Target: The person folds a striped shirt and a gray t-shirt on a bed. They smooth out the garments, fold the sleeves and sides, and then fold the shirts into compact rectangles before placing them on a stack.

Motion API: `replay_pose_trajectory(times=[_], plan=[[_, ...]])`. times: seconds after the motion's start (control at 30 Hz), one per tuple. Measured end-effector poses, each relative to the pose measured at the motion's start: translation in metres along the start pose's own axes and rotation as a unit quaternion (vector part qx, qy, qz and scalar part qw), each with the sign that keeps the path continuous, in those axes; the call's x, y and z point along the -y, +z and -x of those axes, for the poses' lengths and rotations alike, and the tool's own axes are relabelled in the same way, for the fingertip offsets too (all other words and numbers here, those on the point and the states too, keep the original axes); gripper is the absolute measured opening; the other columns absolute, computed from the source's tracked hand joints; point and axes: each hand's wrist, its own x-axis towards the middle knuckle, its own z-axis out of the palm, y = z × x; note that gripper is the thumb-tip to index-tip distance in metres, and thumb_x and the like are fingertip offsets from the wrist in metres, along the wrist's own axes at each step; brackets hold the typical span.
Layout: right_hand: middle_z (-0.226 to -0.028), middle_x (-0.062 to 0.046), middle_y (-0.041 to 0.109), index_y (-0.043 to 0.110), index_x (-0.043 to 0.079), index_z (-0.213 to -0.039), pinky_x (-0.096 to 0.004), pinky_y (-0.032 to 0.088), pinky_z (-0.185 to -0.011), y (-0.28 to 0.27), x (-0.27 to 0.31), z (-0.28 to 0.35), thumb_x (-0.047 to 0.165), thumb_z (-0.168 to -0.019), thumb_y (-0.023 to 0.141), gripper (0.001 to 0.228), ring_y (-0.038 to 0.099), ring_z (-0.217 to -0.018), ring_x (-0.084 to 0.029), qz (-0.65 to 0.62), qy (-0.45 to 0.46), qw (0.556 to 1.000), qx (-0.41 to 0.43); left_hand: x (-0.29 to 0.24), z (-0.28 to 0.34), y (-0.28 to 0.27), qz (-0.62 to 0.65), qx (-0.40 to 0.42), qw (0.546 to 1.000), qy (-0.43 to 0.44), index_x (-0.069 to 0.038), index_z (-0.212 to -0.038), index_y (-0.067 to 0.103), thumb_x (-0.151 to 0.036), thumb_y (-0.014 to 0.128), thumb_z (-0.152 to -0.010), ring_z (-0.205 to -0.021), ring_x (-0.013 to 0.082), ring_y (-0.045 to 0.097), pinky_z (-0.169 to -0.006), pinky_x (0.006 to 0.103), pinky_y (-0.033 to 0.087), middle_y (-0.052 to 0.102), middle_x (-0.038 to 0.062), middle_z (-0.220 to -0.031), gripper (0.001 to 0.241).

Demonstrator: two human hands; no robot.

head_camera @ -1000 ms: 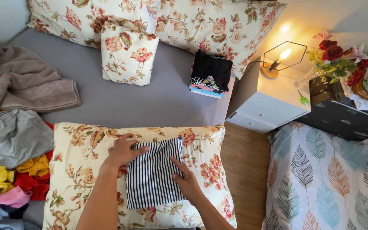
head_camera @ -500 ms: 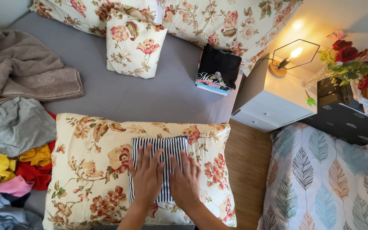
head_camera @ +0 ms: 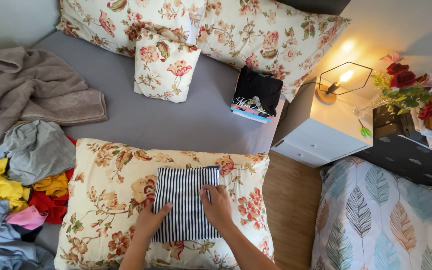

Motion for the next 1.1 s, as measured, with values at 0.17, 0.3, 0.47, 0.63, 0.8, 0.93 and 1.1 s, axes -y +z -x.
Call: replay_pose_trajectory(times=[0.17, 0.3, 0.47, 0.63, 0.8, 0.93, 1.1], plan=[[-0.116, -0.01, 0.054, 0.053, 0.019, -0.147, -0.042, 0.048, -0.077, -0.042, 0.036, -0.027, 0.064, -0.093, 0.042, 0.07, 0.053, -0.095, -0.027, -0.414, 0.272, 0.834, 0.244, -0.072, 0.033, -0.015, 0.123, 0.104, 0.984, -0.074, -0.005, -0.14, 0.061, -0.015, 0.085, -0.071, -0.095, 0.0292, 0.074, -0.086, 0.039, 0.059, 0.077, 0.019, -0.116, 0.074], [-0.155, -0.028, 0.039, 0.029, 0.019, -0.159, -0.064, 0.052, -0.092, -0.098, 0.061, -0.037, 0.077, -0.088, 0.029, 0.092, 0.05, -0.129, -0.054, -0.575, 0.182, 0.739, 0.3, -0.148, 0.083, -0.029, -0.158, 0.034, 0.955, 0.249, -0.013, -0.131, 0.055, -0.015, 0.071, -0.079, -0.094, 0.0276, 0.074, -0.08, 0.04, 0.057, 0.074, 0.008, -0.111, 0.054], [-0.141, -0.02, 0.056, 0.037, 0.011, -0.155, -0.058, 0.06, -0.085, -0.146, 0.071, -0.037, 0.069, -0.093, 0.036, 0.085, 0.064, -0.11, -0.037, -0.661, 0.056, 0.698, 0.269, -0.176, 0.117, -0.029, -0.301, -0.131, 0.777, 0.537, -0.016, -0.116, 0.067, -0.006, 0.06, -0.088, -0.112, 0.0228, 0.072, -0.084, 0.04, 0.057, 0.077, 0.0, -0.12, 0.031], [-0.138, -0.029, 0.052, 0.045, 0.012, -0.154, -0.046, 0.063, -0.078, -0.118, 0.013, -0.028, 0.047, -0.094, 0.051, 0.069, 0.061, -0.104, -0.036, -0.527, 0.168, 0.79, 0.264, -0.054, 0.095, 0.031, -0.454, -0.057, 0.744, 0.487, -0.02, -0.144, 0.051, -0.007, 0.058, -0.087, -0.138, 0.0378, 0.047, -0.11, 0.0601, 0.037, 0.056, 0.003, -0.148, 0.059], [-0.11, -0.015, 0.066, 0.06, 0.009, -0.134, -0.041, 0.052, -0.075, -0.076, -0.046, 0.0, 0.039, -0.096, 0.058, 0.048, 0.062, -0.091, -0.027, -0.382, 0.231, 0.858, 0.254, 0.018, 0.123, 0.043, -0.3, 0.014, 0.885, 0.356, -0.023, -0.128, 0.06, -0.024, 0.072, -0.081, -0.118, 0.0268, 0.062, -0.093, 0.0447, 0.051, 0.061, -0.001, -0.137, 0.048], [-0.11, -0.011, 0.064, 0.052, 0.008, -0.137, -0.027, 0.048, -0.056, -0.06, -0.041, -0.002, 0.027, -0.094, 0.068, 0.05, 0.059, -0.073, -0.017, -0.356, 0.182, 0.898, 0.183, 0.044, 0.097, 0.034, -0.059, -0.087, 0.985, 0.14, -0.007, -0.123, 0.061, -0.024, 0.066, -0.089, -0.101, 0.0272, 0.066, -0.09, 0.0384, 0.054, 0.066, 0.01, -0.119, 0.038], [-0.081, -0.004, 0.065, 0.068, 0.007, -0.12, -0.026, 0.045, -0.05, -0.032, -0.068, -0.001, 0.032, -0.09, 0.075, 0.039, 0.053, -0.056, -0.011, -0.219, 0.137, 0.953, 0.156, 0.066, 0.047, 0.025, 0.046, -0.065, 0.996, -0.05, 0.001, -0.121, 0.061, -0.038, 0.065, -0.089, -0.084, 0.0295, 0.069, -0.076, 0.0387, 0.053, 0.072, 0.016, -0.097, 0.051]])
